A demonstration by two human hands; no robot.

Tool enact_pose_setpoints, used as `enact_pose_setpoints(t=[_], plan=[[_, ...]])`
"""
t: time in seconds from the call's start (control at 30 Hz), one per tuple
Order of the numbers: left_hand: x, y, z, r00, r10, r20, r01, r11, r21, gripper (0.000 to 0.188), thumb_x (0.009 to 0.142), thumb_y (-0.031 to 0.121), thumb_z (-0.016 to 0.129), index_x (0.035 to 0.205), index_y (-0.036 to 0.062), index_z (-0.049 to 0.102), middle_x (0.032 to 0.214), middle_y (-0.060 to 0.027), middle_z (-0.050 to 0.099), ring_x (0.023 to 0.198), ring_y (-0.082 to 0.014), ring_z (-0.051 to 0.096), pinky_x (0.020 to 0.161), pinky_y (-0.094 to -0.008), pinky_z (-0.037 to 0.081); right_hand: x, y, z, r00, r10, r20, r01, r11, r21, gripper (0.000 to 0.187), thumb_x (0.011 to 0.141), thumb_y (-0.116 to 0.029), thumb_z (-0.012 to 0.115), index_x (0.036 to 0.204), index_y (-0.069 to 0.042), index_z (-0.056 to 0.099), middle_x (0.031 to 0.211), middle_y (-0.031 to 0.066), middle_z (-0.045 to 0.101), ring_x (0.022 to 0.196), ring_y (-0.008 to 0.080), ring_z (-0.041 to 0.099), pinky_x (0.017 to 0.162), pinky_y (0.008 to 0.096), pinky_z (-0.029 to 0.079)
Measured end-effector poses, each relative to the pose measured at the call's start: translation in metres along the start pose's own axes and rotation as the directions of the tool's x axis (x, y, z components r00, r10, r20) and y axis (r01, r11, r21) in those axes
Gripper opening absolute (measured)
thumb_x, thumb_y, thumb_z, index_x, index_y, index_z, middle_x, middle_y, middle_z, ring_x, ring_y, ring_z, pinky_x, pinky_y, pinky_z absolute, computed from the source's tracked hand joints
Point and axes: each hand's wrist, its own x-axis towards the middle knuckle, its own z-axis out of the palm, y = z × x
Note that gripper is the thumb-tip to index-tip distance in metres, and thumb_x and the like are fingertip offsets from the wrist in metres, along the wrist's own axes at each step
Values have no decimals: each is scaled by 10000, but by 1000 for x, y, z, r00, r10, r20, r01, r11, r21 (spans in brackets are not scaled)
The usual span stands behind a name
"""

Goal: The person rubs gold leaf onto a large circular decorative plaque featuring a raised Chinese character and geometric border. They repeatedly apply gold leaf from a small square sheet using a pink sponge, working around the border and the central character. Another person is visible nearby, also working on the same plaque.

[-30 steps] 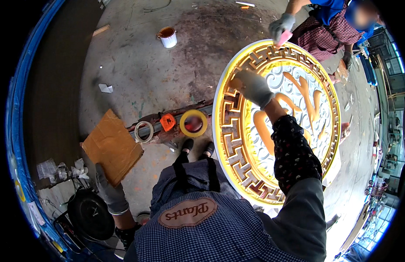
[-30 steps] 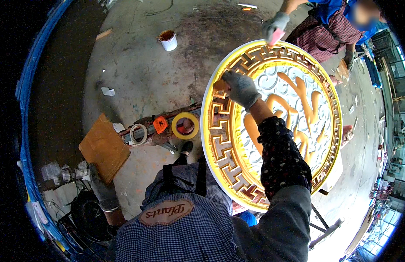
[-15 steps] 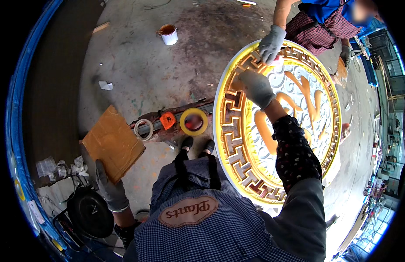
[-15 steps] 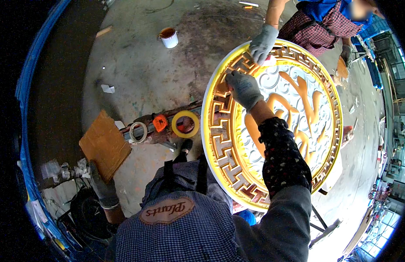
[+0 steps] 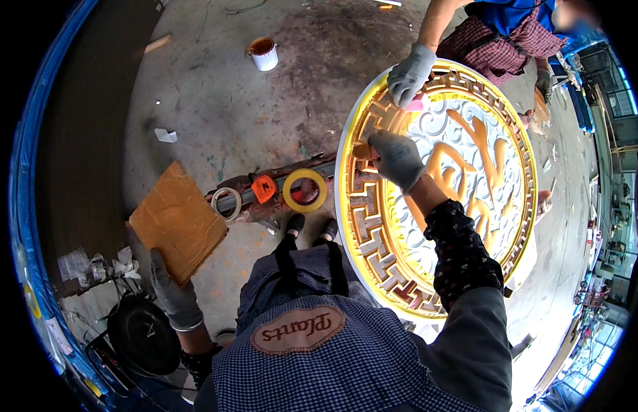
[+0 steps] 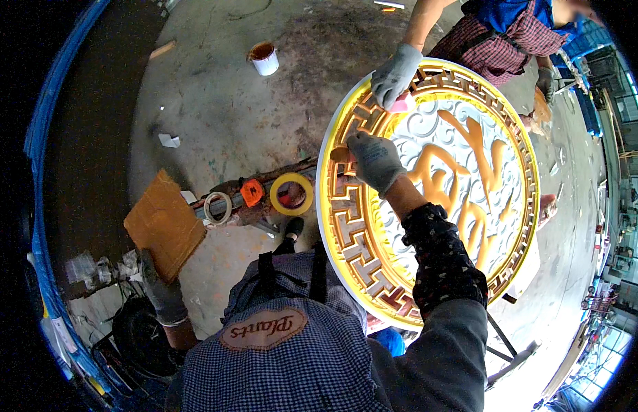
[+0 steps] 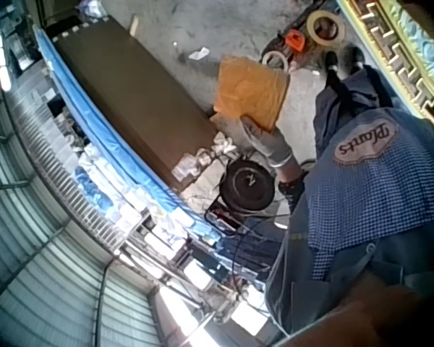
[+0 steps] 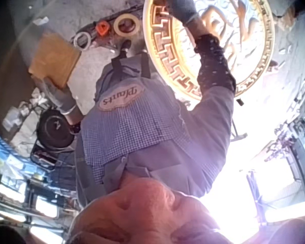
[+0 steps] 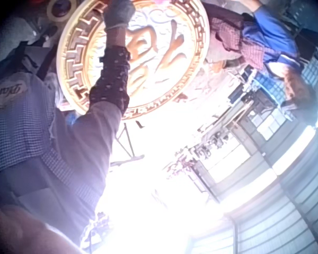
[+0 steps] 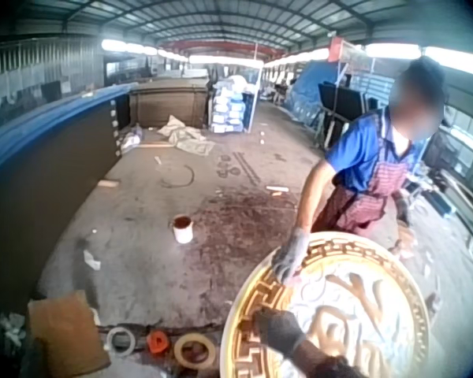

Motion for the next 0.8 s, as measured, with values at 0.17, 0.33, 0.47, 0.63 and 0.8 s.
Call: enact_pose_setpoints(t=[0.17,0.33,0.47,0.63,0.8], plan=[[-2,-5,-6,891,330,311,-454,648,612,511,1025,37,582,1517,91,458,1472,-205,501,1285,-328,560,1038,-436,516,-3,-14,15,999,-5,-46,10,995,100,288,760,-162,751,1027,-120,651,945,122,659,866,366,686,745,467,549],[-2,-13,-17,975,169,144,-215,879,427,476,1058,119,546,1519,66,441,1485,-211,490,1305,-332,547,1071,-435,488,-6,-22,10,997,29,-75,-29,1000,-5,242,775,-151,723,992,-102,627,932,129,647,876,371,687,724,468,556],[1,-16,-13,983,163,85,-182,916,358,458,1088,209,515,1498,18,442,1483,-209,493,1311,-313,548,1072,-418,485,-17,-33,18,995,91,-49,-88,995,50,190,800,-155,683,976,-99,638,957,135,657,876,362,693,736,471,558],[2,-3,-1,991,-134,-16,130,983,-132,508,1098,323,500,1469,-21,453,1450,-197,527,1298,-288,561,1050,-401,499,-18,-24,16,987,141,-78,-137,989,54,272,788,-181,713,1028,-89,626,973,146,656,900,387,684,756,486,551],[1,-4,7,995,82,57,-91,978,189,567,1088,392,506,1458,-35,458,1416,-186,549,1287,-272,569,1047,-398,503,-21,-22,24,991,124,-42,-121,990,70,373,760,-219,770,1072,-83,616,999,161,648,893,416,670,764,506,542]])
